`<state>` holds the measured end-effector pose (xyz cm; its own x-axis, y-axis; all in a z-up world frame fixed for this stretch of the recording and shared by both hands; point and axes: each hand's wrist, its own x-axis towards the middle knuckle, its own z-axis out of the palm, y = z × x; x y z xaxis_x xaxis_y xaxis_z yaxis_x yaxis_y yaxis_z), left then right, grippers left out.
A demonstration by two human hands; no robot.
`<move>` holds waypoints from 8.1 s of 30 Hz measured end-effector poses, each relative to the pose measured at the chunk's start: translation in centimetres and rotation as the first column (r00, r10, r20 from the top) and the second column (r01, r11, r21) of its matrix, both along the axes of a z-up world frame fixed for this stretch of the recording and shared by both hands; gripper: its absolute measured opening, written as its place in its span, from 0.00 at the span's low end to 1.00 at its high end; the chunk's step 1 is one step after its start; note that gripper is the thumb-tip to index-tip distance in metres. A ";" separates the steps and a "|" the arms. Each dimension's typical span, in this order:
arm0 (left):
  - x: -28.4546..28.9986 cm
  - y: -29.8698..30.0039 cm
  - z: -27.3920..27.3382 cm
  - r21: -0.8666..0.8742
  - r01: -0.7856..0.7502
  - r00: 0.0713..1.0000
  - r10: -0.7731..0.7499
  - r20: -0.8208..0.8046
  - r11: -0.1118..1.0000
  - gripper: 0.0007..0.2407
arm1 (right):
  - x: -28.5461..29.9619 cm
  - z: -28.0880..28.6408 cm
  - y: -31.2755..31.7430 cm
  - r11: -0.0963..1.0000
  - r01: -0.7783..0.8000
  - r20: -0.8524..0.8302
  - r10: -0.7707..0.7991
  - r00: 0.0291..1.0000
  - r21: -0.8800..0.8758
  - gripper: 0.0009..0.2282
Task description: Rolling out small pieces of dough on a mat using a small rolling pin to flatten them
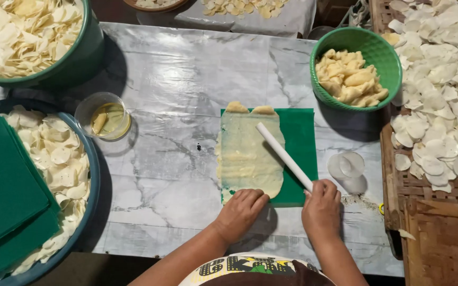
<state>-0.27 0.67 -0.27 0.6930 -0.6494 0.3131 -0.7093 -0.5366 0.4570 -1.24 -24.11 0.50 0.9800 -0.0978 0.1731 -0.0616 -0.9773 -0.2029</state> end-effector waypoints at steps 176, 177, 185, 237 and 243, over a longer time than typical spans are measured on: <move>19.7 -1.6 2.2 0.386 -0.424 0.869 0.488 -0.080 0.819 0.29 | 16.1 -2.7 1.8 0.993 -0.112 0.052 0.110 0.993 0.027 0.29; 19.1 -1.5 1.7 0.372 -0.417 0.879 0.472 -0.067 0.829 0.29 | 15.2 -2.6 2.0 0.993 -0.118 0.069 0.118 0.991 0.004 0.29; 10.1 1.4 0.7 0.317 -0.344 0.936 0.351 0.036 0.884 0.27 | 5.7 -0.2 3.5 0.993 -0.103 -0.030 0.102 0.994 -0.063 0.31; 9.7 3.6 0.4 -0.017 -0.271 0.959 0.272 0.080 0.962 0.10 | 4.4 -2.4 -3.3 0.926 0.235 0.044 -0.259 0.965 0.294 0.06; 9.7 2.3 0.8 0.074 -0.224 0.974 0.226 -0.015 0.972 0.08 | 6.8 2.7 1.1 0.975 -0.202 0.373 0.153 0.915 0.095 0.15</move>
<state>9.47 2.99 0.57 0.8305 -0.4958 0.2540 -0.5562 -0.7131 0.4267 5.57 -22.97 3.16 0.8562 0.0267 0.5160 0.2119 -0.9289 -0.3036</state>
